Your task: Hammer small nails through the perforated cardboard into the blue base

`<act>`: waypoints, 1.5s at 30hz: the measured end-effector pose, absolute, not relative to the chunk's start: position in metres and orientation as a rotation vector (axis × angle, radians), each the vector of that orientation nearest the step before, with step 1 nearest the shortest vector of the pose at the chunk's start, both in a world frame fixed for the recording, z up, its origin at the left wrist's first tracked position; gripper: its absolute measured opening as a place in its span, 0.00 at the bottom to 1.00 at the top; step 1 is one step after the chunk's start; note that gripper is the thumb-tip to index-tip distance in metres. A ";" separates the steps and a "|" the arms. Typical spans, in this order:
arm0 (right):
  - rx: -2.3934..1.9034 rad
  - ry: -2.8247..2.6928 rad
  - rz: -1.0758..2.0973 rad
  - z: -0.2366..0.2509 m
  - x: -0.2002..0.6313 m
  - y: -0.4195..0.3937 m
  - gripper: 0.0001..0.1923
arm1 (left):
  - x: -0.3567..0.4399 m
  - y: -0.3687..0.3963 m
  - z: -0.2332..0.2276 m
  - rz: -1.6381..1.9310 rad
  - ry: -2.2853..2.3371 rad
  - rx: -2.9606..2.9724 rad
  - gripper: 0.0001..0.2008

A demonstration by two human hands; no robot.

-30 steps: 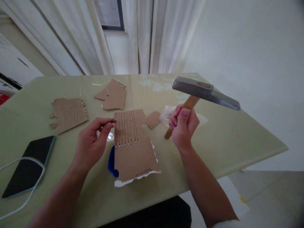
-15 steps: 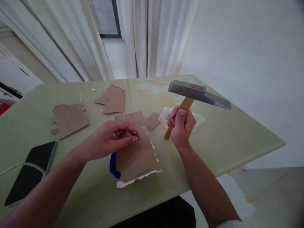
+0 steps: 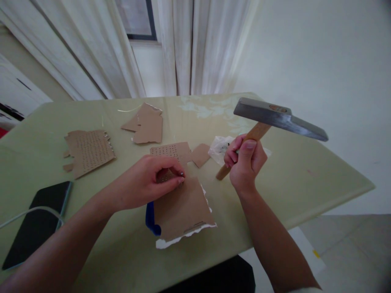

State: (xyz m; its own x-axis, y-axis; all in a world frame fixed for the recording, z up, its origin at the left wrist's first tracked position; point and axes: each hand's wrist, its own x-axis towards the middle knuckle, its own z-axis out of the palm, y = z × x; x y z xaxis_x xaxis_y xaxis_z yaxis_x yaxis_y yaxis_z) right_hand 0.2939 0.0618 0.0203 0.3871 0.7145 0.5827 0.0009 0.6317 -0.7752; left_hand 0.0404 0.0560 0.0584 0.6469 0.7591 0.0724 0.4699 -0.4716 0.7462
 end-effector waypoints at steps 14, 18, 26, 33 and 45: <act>-0.754 -1.091 0.523 0.020 0.295 0.063 0.27 | 0.046 0.050 0.062 0.550 0.976 2.184 0.06; -0.807 -1.096 0.503 0.021 0.294 0.062 0.28 | 0.047 0.050 0.061 0.556 0.975 2.202 0.06; -0.786 -1.109 0.517 0.021 0.295 0.063 0.27 | 0.047 0.049 0.059 0.541 0.988 2.203 0.06; -0.802 -1.110 0.515 0.021 0.295 0.062 0.28 | 0.045 0.050 0.061 0.537 0.979 2.222 0.06; -0.784 -1.100 0.533 0.021 0.295 0.063 0.28 | 0.047 0.049 0.062 0.541 0.988 2.185 0.05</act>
